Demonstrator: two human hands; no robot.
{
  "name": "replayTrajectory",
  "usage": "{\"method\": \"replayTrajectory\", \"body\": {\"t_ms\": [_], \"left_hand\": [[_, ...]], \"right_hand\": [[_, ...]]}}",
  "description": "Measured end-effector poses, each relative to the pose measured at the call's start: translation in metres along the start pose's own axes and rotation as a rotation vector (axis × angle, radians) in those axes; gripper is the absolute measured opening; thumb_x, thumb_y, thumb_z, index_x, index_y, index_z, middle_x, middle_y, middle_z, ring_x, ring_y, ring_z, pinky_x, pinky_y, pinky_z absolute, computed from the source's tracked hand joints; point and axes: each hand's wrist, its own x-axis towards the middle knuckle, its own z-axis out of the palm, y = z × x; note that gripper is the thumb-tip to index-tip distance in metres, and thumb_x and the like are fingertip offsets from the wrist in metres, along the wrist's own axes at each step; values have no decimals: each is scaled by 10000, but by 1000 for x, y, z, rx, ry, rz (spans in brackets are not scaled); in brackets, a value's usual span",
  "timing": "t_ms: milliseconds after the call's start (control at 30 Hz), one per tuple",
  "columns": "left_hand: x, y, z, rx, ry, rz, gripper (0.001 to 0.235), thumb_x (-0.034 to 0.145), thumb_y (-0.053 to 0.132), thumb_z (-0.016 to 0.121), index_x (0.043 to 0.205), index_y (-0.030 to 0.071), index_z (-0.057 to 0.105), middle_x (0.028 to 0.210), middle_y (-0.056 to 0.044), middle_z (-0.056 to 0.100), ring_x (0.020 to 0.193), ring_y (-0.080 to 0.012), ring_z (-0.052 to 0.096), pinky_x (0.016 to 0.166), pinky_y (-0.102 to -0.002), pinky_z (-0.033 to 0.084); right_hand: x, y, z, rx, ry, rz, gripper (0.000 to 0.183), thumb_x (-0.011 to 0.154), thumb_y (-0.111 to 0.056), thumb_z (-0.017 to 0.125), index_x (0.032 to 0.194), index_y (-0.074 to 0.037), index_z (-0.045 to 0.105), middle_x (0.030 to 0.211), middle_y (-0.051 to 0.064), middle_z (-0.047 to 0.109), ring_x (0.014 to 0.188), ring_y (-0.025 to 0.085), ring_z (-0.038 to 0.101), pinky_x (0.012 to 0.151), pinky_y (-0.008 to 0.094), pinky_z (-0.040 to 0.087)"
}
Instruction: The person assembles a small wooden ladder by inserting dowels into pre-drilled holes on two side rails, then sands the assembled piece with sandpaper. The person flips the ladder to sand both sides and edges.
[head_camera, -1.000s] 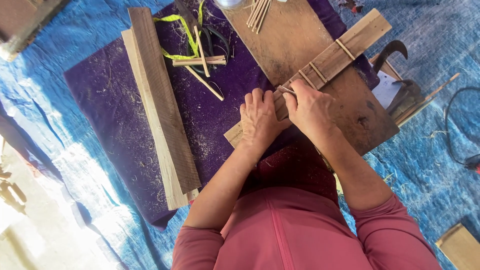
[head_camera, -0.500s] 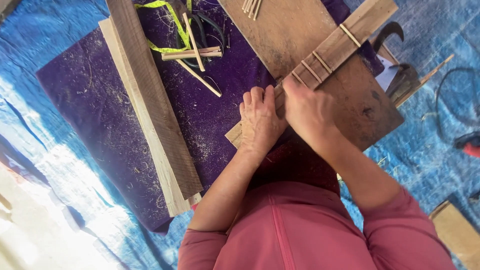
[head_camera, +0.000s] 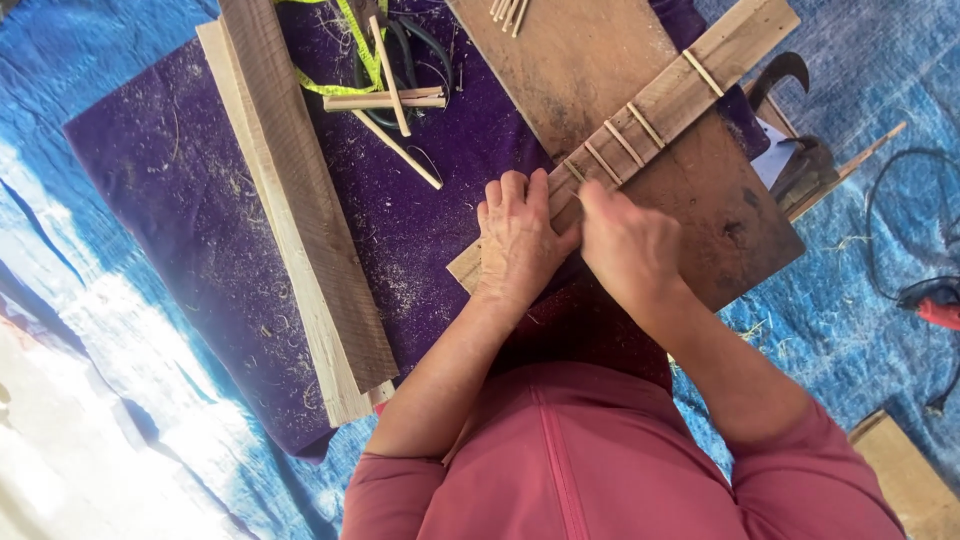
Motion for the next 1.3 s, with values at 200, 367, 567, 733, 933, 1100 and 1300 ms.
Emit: {"method": "replayTrajectory", "body": {"t_ms": [200, 367, 567, 733, 933, 1100, 1300], "left_hand": [[4, 7, -21, 13, -37, 32, 835, 660, 424, 862, 1403, 184, 566, 1047, -80, 476, 981, -312, 515, 774, -424, 432], [1, 14, -26, 52, -30, 68, 718, 702, 420, 836, 1353, 215, 615, 1066, -61, 449, 995, -286, 496, 787, -399, 429], [3, 7, -13, 32, -27, 6, 777, 665, 471, 840, 1321, 141, 587, 1113, -74, 516, 1038, -285, 545, 810, -412, 482], [0, 13, -20, 54, 4, 37, 740, 705, 504, 805, 1295, 85, 650, 1105, -84, 528, 1018, -293, 553, 799, -430, 496], [2, 10, -15, 61, 15, 58, 793, 659, 460, 866, 1318, 72, 652, 1101, -89, 513, 1019, -301, 536, 803, -431, 485], [2, 10, -14, 32, 24, 73, 738, 691, 416, 855, 1308, 64, 654, 1068, -79, 502, 992, -290, 547, 812, -410, 486], [3, 13, -17, 42, 21, 46, 766, 647, 430, 874, 1291, 67, 674, 1083, -76, 503, 986, -295, 548, 789, -415, 478]], "right_hand": [[-30, 56, -15, 346, -27, 161, 131, 1077, -242, 594, 1029, -125, 629, 677, 92, 644, 625, 350, 695, 688, 444, 566], [17, 59, -14, 288, -35, 97, 205, 1051, -370, 601, 1067, -166, 597, 700, 138, 668, 764, 402, 733, 704, 525, 565], [80, 21, 10, 270, -64, -71, 127, 980, -317, 597, 992, -190, 601, 705, 100, 693, 773, 373, 751, 701, 503, 566], [59, 23, 18, 243, -40, -142, 77, 974, -250, 571, 953, -179, 549, 646, 58, 660, 699, 336, 747, 639, 471, 566], [18, 46, -7, 246, -146, -92, 59, 992, -176, 562, 1012, -215, 601, 654, 49, 658, 650, 301, 721, 672, 464, 598], [85, 12, 38, 338, -14, -152, 70, 937, -170, 496, 983, -197, 542, 706, 84, 674, 679, 374, 728, 636, 527, 566], [24, 36, -8, 251, -76, -149, 115, 963, -129, 559, 997, -236, 584, 651, 26, 609, 589, 327, 703, 576, 437, 562]]}}
